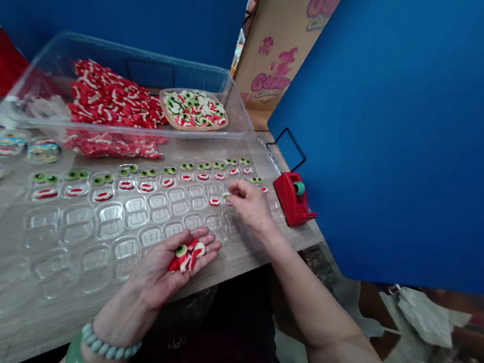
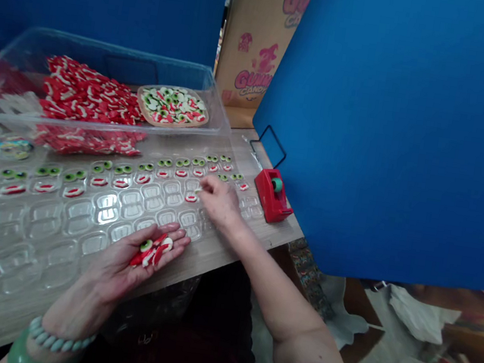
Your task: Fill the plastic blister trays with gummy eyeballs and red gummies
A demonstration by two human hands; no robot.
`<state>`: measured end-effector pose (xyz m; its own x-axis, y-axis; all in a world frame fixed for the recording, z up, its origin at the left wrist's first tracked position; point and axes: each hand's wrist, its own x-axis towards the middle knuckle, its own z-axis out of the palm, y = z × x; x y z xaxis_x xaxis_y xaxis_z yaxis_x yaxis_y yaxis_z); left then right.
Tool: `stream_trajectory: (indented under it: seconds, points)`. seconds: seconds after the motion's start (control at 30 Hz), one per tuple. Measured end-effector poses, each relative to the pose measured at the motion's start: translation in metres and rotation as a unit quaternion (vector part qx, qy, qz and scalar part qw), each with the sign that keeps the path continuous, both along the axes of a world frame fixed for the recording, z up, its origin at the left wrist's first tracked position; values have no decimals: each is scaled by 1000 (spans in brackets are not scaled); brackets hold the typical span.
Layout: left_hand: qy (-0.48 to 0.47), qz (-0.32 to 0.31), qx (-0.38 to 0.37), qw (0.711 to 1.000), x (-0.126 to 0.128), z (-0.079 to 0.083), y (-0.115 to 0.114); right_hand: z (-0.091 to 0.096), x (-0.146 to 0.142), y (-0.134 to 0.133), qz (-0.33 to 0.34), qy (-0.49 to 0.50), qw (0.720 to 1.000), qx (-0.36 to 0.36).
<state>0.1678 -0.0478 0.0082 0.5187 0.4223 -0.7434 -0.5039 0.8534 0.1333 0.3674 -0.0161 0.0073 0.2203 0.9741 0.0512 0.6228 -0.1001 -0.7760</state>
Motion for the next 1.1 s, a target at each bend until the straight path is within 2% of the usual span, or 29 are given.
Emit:
stream_trajectory:
  seconds: [0.1,0.23,0.4,0.67,0.77,0.87,0.93,1.0,1.1]
  points:
    - [0,5,-6,1000,1,-1,0,-1,26,27,-48,-111,993,-16]
    - [-1,10,-12,1000,2,-3,2,-9,32,46,17,-171,983,-60]
    - [2,8,-14,1000,1,-4,4,-24,25,51,87,-223,966,-97]
    - [-8,4,-5,1000,2,-6,3,-30,26,55,102,-242,962,-71]
    - [-20,12,-6,1000,2,-5,4,-24,22,46,86,-237,968,-10]
    - [-25,33,-13,999,1,-4,8,-9,10,21,97,-171,979,48]
    - [-35,48,-10,998,1,-4,11,4,-3,0,169,-93,980,44]
    - [-39,52,-8,998,2,-6,13,15,-16,-19,266,-47,962,28]
    - [-40,36,-2,999,6,-8,13,24,-29,-34,344,-83,935,15]
